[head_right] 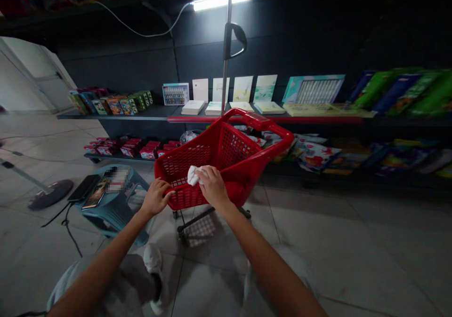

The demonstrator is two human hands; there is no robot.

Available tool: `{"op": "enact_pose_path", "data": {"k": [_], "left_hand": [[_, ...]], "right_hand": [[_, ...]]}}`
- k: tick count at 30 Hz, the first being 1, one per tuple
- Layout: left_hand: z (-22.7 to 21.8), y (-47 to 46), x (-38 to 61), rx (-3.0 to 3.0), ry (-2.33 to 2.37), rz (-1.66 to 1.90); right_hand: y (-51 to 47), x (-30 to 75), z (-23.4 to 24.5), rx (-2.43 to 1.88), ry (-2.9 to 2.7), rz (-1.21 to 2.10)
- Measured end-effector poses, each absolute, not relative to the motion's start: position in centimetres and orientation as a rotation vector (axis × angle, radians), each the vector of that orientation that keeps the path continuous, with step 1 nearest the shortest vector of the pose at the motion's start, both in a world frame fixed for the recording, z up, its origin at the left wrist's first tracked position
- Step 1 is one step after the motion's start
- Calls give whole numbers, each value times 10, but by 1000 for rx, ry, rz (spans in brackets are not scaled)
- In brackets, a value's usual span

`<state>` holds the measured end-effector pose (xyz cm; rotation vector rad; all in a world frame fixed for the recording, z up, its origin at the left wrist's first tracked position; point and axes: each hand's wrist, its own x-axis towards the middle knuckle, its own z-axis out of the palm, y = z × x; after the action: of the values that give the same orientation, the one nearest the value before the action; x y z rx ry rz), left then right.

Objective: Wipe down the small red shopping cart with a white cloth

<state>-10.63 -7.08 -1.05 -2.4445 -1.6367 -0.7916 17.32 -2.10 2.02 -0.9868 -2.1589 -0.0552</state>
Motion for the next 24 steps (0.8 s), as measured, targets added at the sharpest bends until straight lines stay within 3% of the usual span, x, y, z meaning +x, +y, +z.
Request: {"op": "enact_pose_path", "data": {"k": [8, 16, 24], "left_hand": [[-18, -47, -111, -2374, -1904, -847], [-20, -44, -118, -2449, -1904, -889], [-35, -53, -118, -2400, -1952, -1021]], "right_hand": [[13, 189, 32, -959, -2246, -85], [25, 254, 46, -1388, -1702, -283], [7, 221, 16, -1317, -1605, -37]]}}
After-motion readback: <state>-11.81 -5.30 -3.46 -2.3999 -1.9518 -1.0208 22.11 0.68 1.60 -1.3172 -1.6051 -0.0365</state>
